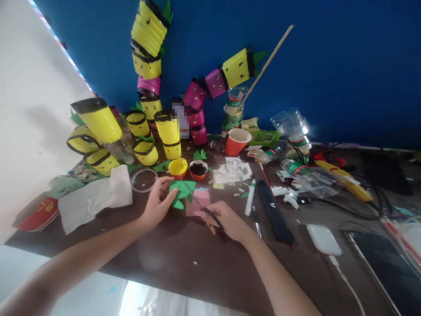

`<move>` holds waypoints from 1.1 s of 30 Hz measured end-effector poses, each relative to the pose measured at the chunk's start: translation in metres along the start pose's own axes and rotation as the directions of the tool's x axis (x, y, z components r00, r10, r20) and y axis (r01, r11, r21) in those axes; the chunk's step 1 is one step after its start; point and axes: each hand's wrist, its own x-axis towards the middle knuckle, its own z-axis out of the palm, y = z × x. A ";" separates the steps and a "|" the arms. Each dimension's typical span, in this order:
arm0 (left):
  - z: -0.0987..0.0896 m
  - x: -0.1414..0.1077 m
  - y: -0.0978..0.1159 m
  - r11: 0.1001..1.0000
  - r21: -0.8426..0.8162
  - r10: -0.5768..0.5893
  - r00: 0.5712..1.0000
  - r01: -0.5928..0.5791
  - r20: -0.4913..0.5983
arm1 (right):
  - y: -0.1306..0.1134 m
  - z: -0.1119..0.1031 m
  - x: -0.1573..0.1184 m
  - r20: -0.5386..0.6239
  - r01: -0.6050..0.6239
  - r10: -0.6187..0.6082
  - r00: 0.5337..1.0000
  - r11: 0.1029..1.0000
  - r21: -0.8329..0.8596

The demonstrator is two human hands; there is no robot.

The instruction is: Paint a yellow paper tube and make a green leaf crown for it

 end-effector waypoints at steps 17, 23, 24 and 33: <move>-0.005 0.004 0.001 0.979 0.148 0.150 0.988 -0.143 -0.039 | -0.003 0.000 -0.001 0.011 -0.075 0.075 0.997 0.997 0.030; -0.005 0.005 0.002 0.979 0.143 0.150 0.988 -0.145 -0.023 | -0.007 0.001 -0.001 0.024 -0.083 0.082 0.996 0.996 0.040; -0.005 0.005 0.002 0.978 0.145 0.153 0.988 -0.147 -0.027 | -0.007 0.001 -0.001 0.023 -0.096 0.095 0.995 0.994 0.044; -0.006 0.005 -0.001 0.971 0.168 0.181 0.983 -0.172 -0.037 | -0.006 0.001 0.000 0.030 -0.096 0.096 0.995 0.995 0.022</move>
